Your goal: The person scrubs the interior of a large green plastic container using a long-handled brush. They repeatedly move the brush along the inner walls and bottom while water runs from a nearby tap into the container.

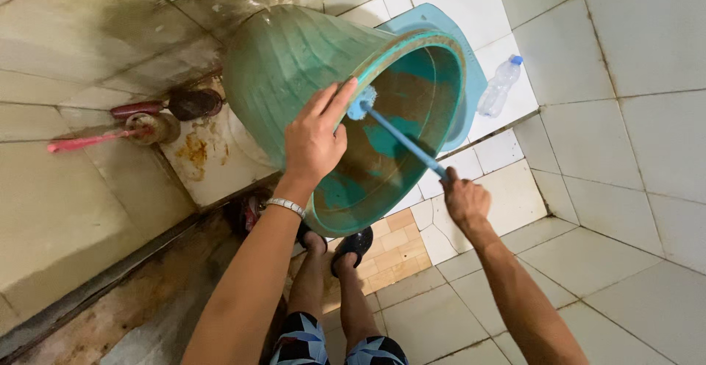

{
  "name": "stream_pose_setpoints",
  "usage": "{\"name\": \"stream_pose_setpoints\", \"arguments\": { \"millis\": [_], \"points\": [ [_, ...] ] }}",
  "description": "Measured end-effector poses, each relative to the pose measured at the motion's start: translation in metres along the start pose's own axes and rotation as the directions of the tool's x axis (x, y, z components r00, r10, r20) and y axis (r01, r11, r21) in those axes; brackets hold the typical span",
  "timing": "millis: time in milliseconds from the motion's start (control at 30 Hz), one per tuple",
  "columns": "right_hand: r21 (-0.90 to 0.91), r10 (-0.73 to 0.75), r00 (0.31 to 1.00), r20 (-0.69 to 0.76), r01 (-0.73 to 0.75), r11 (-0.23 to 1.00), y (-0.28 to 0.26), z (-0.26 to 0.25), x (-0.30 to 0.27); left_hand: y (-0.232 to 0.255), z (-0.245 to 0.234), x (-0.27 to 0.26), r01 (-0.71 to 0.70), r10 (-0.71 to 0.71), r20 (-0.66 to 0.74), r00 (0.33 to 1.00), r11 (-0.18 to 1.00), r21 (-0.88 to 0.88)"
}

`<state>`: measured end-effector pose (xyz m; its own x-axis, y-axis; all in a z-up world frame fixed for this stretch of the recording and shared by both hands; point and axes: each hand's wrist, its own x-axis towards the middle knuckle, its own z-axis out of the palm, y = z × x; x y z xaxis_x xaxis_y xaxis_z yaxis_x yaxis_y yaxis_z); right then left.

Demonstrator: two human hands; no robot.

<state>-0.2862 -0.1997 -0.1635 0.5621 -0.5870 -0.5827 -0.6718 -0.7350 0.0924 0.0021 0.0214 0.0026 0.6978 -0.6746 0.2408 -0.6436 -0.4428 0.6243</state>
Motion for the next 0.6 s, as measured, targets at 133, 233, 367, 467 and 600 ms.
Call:
{"name": "stream_pose_setpoints", "arguments": {
  "millis": [133, 233, 367, 467, 600],
  "points": [
    [0.129, -0.061, 0.998, 0.014, 0.059, 0.99, -0.022, 0.072, 0.004, -0.002, 0.004, 0.001, -0.012, 0.013, -0.026, 1.0, 1.0, 0.017],
    [0.378, 0.001, 0.974, 0.228, -0.09, 0.921, -0.063, 0.115, -0.015, -0.004, 0.006, 0.0, -0.005, 0.006, -0.011, 1.0, 0.999, 0.033],
    [0.62, -0.285, 0.943, 0.169, 0.123, 0.775, -0.125, 0.106, -0.063, -0.003, 0.006, 0.0, -0.01, 0.01, -0.019, 1.0, 1.0, 0.023],
    [0.82, -0.349, 0.833, 0.43, -0.197, 0.538, -0.136, 0.068, -0.093, -0.003, 0.004, -0.002, -0.014, 0.014, -0.017, 1.0, 1.0, 0.005],
    [0.813, -0.325, 0.795, 0.512, -0.326, 0.482, -0.123, 0.046, -0.101, -0.004, 0.003, -0.001, -0.022, 0.022, -0.015, 1.0, 1.0, -0.001]
  ]
}}
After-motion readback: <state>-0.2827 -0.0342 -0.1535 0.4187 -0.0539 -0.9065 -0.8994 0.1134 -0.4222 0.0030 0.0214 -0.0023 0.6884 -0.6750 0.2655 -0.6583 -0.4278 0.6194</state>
